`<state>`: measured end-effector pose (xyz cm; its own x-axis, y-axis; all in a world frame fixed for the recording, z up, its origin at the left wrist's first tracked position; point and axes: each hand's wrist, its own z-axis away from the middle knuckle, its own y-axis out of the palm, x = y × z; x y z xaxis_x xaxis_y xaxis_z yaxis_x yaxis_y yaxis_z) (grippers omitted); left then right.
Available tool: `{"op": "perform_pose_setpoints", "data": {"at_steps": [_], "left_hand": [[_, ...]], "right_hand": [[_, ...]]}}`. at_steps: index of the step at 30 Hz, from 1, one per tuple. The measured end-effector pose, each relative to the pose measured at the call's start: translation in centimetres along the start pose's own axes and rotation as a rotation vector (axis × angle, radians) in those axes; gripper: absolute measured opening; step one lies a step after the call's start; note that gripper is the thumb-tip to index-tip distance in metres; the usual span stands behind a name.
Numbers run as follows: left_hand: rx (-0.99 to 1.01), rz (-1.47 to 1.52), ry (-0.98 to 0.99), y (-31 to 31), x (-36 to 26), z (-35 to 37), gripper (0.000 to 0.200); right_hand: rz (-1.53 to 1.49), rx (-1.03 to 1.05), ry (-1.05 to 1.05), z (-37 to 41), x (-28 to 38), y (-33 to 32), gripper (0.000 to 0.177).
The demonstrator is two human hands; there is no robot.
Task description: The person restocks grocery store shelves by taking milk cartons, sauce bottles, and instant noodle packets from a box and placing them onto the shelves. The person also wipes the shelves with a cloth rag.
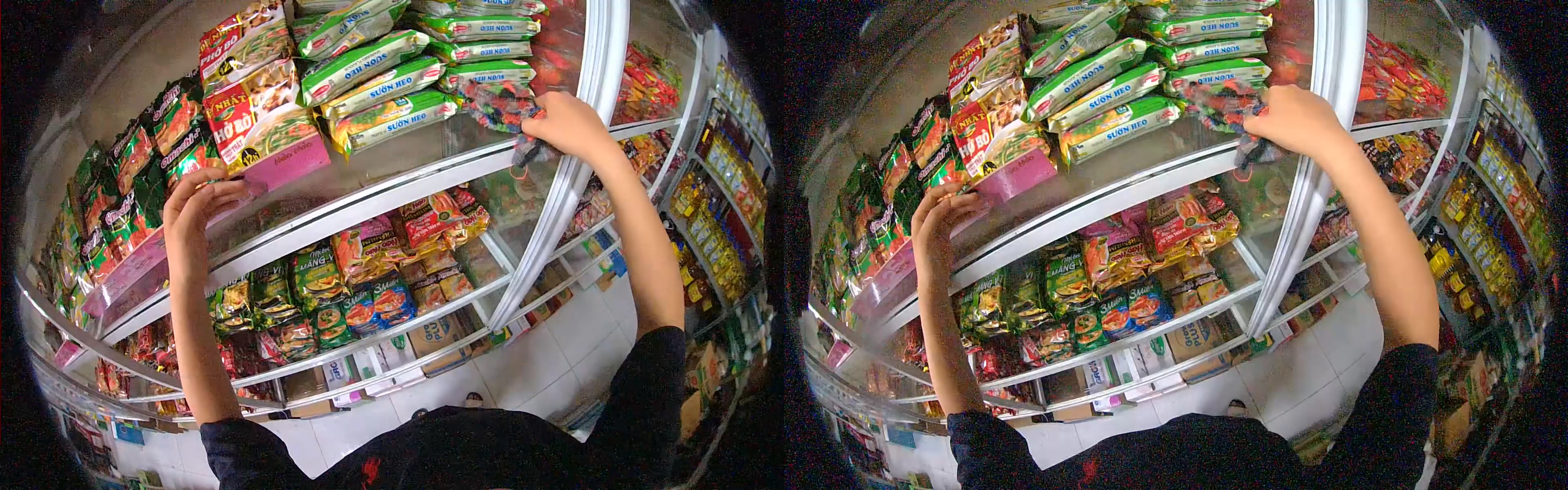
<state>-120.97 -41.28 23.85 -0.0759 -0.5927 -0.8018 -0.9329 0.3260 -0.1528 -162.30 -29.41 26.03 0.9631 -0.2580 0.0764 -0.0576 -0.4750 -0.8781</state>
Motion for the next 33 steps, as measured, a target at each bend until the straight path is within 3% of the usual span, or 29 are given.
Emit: {"op": "perform_pose_setpoints", "data": {"at_steps": [2, 4, 5, 7, 10, 12, 13, 15, 16, 20, 22, 23, 25, 29, 33], "left_hand": [[-0.006, -0.001, -0.011, 0.2, -0.2, 0.1, 0.025], [-0.009, -0.058, -0.006, 0.3, -0.4, 0.2, 0.024], [-0.012, -0.058, -0.005, 0.2, -0.4, 0.2, 0.024], [0.024, -0.092, -0.012, 0.0, -0.1, 0.1, 0.027], [0.042, -0.044, -0.022, -0.2, 0.1, 0.2, 0.028], [0.033, -0.034, -0.026, 0.1, 0.1, 0.5, 0.026], [0.033, -0.032, -0.024, 0.2, -0.1, 0.6, 0.025], [0.049, -0.122, -0.012, 0.4, -0.6, 0.8, 0.026], [0.101, -0.163, -0.011, 0.4, -0.5, 0.9, 0.026], [0.141, -0.223, -0.039, 0.2, -0.4, 0.9, 0.024], [0.123, -0.222, -0.021, 0.3, -0.2, 0.8, 0.024], [0.12, -0.221, -0.026, 0.3, -0.1, 0.8, 0.024], [0.124, -0.201, -0.025, 0.3, -0.2, 0.7, 0.024], [0.13, -0.174, -0.045, 0.4, -0.6, 0.8, 0.024], [0.115, -0.158, -0.039, 0.2, -0.2, 0.9, 0.024]], "right_hand": [[0.014, -0.07, -0.072, -0.5, -1.0, 1.6, 0.038], [-0.091, -0.335, -0.547, -1.5, -1.6, 3.0, 0.035], [-0.09, -0.336, -0.55, -1.5, -1.1, 3.2, 0.035], [-0.246, -0.089, -0.558, -1.5, 1.5, 3.4, 0.034], [-0.287, -0.244, -0.635, 0.6, 6.1, 3.8, 0.039], [-0.451, 0.012, -0.341, 1.9, 7.9, 1.9, 0.05], [-0.455, 0.012, -0.342, 1.9, 7.4, 2.2, 0.05], [-0.303, -0.15, -0.525, 1.8, 5.3, 3.2, 0.058], [-0.319, -0.141, -0.488, 1.8, 4.1, 3.4, 0.066], [-0.137, -0.232, -0.375, 2.2, -0.1, 4.2, 0.072], [-0.067, -0.506, -0.607, 2.5, -0.3, 5.1, 0.073], [-0.069, -0.501, -0.61, 2.6, 0.2, 5.5, 0.073], [-0.137, -0.497, -0.66, 2.8, 2.6, 6.3, 0.068], [-0.217, -0.684, -0.742, 2.7, 4.1, 7.3, 0.061], [-0.312, -0.853, -0.604, 1.8, -0.1, 8.4, 0.047]]}}
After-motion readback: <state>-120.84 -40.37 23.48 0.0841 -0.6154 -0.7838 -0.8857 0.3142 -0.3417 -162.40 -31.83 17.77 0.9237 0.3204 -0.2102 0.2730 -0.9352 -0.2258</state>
